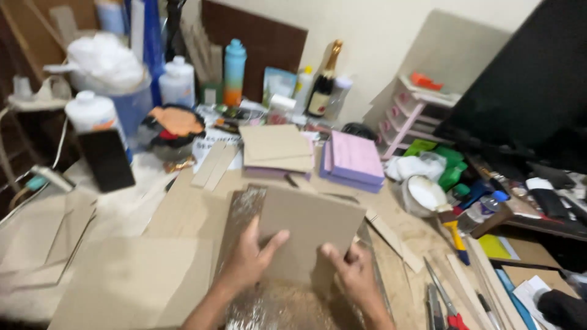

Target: Cutting and folding cardboard sheets using a utility knife and a straight edge to create specific shapes.

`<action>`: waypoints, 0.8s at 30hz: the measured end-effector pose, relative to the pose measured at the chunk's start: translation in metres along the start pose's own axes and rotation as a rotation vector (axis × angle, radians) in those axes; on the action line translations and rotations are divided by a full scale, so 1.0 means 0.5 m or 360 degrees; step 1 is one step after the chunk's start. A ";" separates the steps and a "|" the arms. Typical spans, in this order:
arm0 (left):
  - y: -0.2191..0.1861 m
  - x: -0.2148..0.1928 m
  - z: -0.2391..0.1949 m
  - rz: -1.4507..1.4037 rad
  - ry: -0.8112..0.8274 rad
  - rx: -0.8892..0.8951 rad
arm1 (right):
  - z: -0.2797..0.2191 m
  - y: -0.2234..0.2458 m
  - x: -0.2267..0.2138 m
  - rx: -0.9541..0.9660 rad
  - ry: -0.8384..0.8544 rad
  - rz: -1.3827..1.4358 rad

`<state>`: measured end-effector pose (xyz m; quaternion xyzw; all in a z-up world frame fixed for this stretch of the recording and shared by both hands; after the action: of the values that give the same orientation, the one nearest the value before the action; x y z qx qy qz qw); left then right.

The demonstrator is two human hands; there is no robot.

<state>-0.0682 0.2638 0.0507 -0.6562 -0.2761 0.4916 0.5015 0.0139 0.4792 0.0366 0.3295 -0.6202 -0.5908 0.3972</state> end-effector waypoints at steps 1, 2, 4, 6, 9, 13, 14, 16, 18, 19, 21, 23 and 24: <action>0.008 -0.003 -0.018 0.0009 -0.0023 -0.0124 | -0.031 0.005 0.004 0.0213 -0.0027 0.0024; 0.013 0.006 -0.032 0.0013 -0.0017 -0.0110 | -0.041 0.002 -0.005 0.0202 -0.0036 0.0029; 0.023 0.006 -0.065 -0.0254 -0.0218 0.0006 | -0.064 -0.014 -0.010 0.0229 0.0063 0.0131; 0.008 0.002 -0.095 -0.0248 -0.0326 0.0209 | -0.085 -0.006 -0.006 0.0109 0.0131 0.0258; 0.011 0.000 -0.134 -0.0245 -0.0459 0.0394 | -0.119 0.001 -0.005 0.0017 0.0162 0.0325; 0.018 0.006 -0.175 -0.0309 -0.0523 0.0269 | -0.157 -0.009 -0.020 0.0072 0.0050 0.0427; 0.022 0.019 -0.177 -0.0303 -0.0529 0.0268 | -0.155 -0.031 -0.041 0.0075 0.0057 0.0432; 0.041 0.034 -0.179 -0.0623 -0.0557 0.0239 | -0.142 -0.072 -0.076 -0.0011 0.0034 0.0144; 0.055 0.046 -0.180 -0.0611 -0.0567 0.0349 | -0.132 -0.123 -0.118 0.0020 -0.0088 0.0088; 0.058 0.051 -0.181 -0.0606 -0.0539 0.0461 | -0.123 -0.150 -0.144 0.0045 -0.0248 0.0022; 0.043 0.047 -0.205 -0.0703 -0.0538 0.0378 | -0.181 -0.059 -0.078 0.0114 -0.0260 0.0209; 0.046 0.046 -0.213 -0.0810 -0.0496 0.0300 | -0.215 -0.005 -0.045 0.0187 -0.0314 0.0392; 0.039 0.046 -0.217 -0.0724 -0.0446 0.0380 | -0.219 0.003 -0.042 0.0315 -0.0312 0.0324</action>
<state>0.0376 0.2350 0.0253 -0.4394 -0.4229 0.4813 0.6296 0.1204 0.4462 0.0345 0.2431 -0.7412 -0.5130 0.3582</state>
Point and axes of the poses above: each hand's wrist, its own z-axis towards the middle knuckle, its own x-axis out of the palm, y = z × x, the point moved 7 cm from there along z, towards the middle knuckle, and after that the axes turned 15 degrees about z, right-handed, at the moved point
